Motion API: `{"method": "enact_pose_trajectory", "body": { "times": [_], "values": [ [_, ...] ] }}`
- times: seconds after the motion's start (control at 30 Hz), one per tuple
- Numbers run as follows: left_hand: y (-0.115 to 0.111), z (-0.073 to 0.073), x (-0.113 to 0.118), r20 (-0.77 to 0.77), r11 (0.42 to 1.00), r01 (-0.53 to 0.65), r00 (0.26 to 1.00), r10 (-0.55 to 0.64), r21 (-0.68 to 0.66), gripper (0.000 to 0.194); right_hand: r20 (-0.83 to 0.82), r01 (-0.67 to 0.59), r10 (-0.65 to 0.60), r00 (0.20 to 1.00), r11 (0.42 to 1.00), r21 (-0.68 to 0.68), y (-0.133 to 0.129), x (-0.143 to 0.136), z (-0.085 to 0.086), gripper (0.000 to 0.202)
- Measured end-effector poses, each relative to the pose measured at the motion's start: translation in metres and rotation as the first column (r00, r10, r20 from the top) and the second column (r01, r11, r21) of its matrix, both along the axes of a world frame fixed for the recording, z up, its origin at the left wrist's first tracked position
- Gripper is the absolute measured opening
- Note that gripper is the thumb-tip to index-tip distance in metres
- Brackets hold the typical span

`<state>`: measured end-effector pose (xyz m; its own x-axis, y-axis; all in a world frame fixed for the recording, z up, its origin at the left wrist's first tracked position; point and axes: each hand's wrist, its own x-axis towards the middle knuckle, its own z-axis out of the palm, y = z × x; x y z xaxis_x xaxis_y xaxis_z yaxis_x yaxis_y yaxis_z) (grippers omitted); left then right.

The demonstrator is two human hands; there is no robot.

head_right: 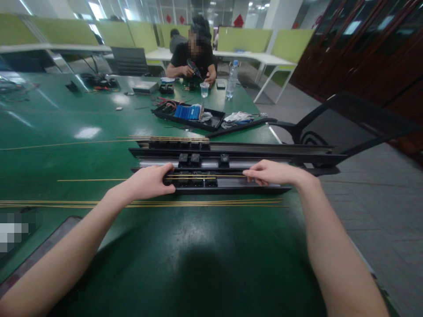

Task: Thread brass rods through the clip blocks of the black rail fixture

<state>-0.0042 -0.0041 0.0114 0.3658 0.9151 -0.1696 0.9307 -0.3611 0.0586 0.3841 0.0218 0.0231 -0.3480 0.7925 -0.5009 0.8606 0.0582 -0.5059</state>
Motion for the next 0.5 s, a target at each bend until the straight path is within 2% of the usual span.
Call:
{"method": "enact_pose_trajectory", "body": {
  "times": [0.27, 0.5],
  "values": [
    [0.001, 0.0, 0.001, 0.0, 1.0, -0.006, 1.0, 0.006, -0.012, 0.051, -0.07, 0.019, -0.02, 0.997, 1.0, -0.013, 0.0, -0.003, 0.001, 0.058],
    [0.001, -0.001, 0.001, 0.001, 1.0, -0.006, 1.0, 0.006, -0.017, 0.051, -0.081, 0.0, 0.015, 0.997, 0.985, 0.175, -0.001, -0.017, 0.005, 0.052]
  ]
}}
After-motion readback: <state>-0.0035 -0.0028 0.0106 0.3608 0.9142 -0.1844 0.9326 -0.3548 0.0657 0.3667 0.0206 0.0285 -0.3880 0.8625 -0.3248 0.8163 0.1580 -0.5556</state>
